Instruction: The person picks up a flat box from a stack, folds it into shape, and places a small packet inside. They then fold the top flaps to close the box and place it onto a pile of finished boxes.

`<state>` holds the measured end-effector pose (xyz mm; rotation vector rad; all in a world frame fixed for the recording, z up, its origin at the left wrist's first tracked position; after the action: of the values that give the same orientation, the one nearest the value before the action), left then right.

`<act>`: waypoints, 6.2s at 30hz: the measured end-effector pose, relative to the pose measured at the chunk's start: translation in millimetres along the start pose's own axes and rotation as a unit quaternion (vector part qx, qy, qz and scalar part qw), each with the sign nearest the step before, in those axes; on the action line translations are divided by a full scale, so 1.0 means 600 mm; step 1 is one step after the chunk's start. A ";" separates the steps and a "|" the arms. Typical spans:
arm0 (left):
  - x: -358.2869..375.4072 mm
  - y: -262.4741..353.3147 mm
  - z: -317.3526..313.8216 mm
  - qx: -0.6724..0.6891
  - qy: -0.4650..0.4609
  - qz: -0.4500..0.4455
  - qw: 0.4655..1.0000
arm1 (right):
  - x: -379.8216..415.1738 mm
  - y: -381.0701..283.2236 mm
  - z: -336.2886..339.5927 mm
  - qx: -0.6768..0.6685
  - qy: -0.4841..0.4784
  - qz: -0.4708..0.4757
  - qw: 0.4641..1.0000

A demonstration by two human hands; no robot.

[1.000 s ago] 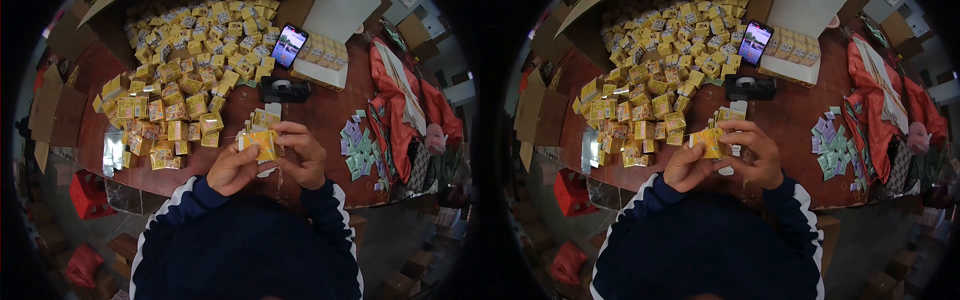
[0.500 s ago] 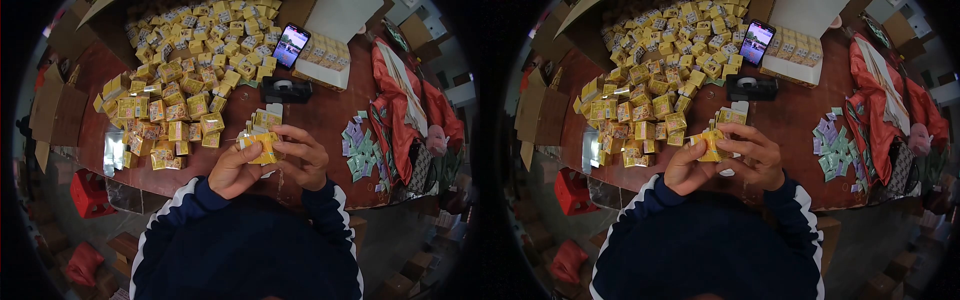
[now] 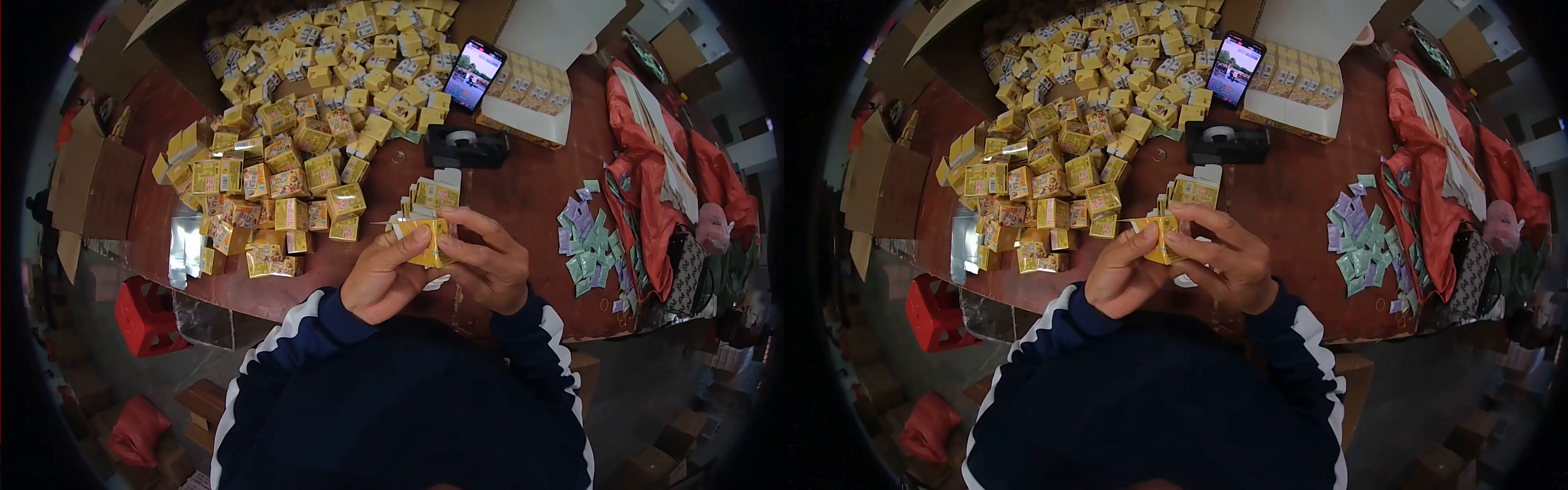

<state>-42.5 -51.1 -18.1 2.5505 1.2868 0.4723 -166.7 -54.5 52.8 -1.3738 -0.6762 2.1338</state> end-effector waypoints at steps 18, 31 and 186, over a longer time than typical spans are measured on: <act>-0.004 -0.007 0.001 -0.030 0.041 0.005 0.999 | 0.012 0.005 0.005 -0.016 0.031 -0.029 0.999; 0.003 0.062 -0.023 -0.456 0.020 -0.260 0.851 | 0.063 0.087 -0.022 -0.596 0.222 -0.303 0.710; 0.009 0.059 -0.061 -0.478 -0.003 -0.297 0.827 | 0.006 0.020 0.024 -0.058 0.073 -0.145 0.985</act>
<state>-27.9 -64.7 29.1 1.2526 1.2843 0.7185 -183.1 -62.7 47.8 -1.3817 -0.8924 1.7729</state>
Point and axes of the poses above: each hand's wrist, its own x-axis away from the middle knuckle, its own z-axis out of the back of the hand, y = z × x, the point moved 7 cm from there along -x, towards the middle knuckle
